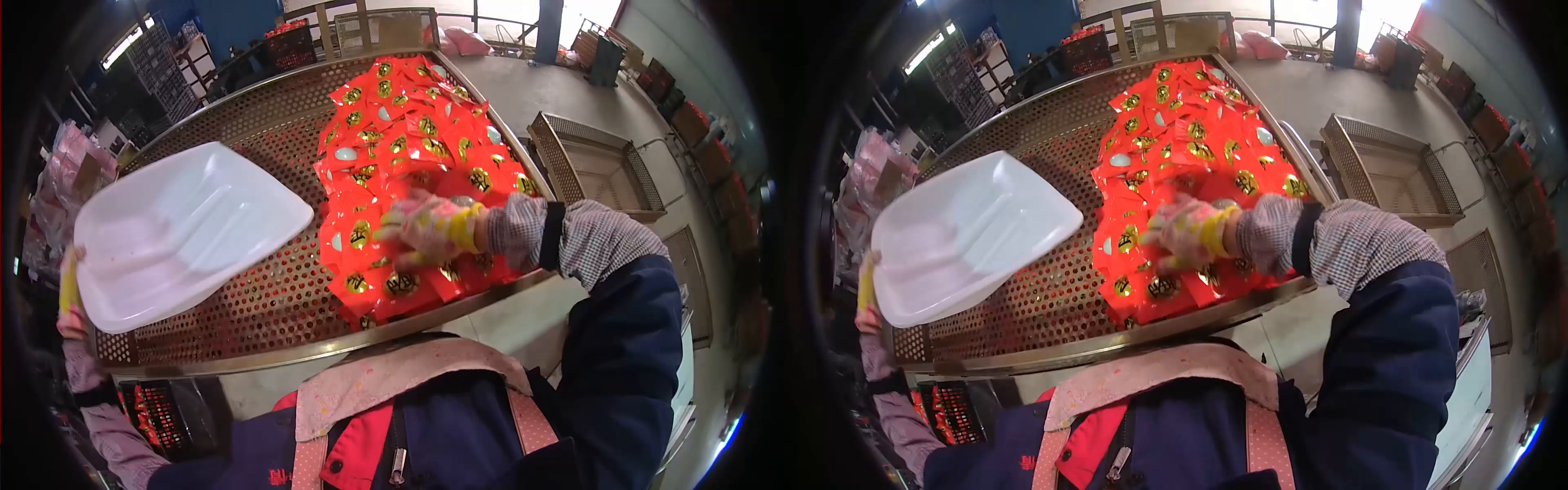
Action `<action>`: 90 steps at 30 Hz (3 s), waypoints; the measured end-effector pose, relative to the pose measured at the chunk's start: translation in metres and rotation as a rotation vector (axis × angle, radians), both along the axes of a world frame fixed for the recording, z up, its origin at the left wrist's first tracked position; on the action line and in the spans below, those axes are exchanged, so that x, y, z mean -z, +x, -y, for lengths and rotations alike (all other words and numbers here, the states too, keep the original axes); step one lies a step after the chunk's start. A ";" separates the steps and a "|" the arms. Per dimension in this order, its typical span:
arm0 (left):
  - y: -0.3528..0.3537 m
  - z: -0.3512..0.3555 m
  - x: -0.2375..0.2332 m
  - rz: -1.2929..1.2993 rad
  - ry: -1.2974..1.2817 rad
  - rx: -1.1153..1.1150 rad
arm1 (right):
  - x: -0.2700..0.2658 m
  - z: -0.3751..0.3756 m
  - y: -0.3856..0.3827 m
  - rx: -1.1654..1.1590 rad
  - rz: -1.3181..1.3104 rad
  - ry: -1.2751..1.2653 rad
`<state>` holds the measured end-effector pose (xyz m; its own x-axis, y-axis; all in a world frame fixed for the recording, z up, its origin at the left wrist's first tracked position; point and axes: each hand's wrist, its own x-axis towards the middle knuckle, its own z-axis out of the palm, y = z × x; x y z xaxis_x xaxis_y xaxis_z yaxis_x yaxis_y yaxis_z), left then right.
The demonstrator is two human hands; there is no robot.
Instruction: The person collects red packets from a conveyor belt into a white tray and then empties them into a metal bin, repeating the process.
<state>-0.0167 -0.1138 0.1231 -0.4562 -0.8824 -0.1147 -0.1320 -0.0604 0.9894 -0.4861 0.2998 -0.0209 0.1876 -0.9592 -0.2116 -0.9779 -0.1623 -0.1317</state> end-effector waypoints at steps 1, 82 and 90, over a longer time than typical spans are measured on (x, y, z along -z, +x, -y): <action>0.021 0.013 0.032 -0.038 0.035 -0.027 | 0.002 -0.002 0.001 -0.059 -0.016 0.002; -0.032 -0.138 0.134 -0.331 0.076 -0.595 | -0.038 0.021 -0.247 0.718 0.084 -0.422; -0.008 -0.114 0.156 -0.370 0.191 -0.514 | -0.027 -0.007 -0.194 0.789 0.050 -0.384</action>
<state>-0.0244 0.0005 -0.0330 -0.0221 -0.9780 -0.2074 0.3071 -0.2041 0.9295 -0.6796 0.3070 0.0062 -0.5596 -0.8164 0.1429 -0.8182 0.5167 -0.2520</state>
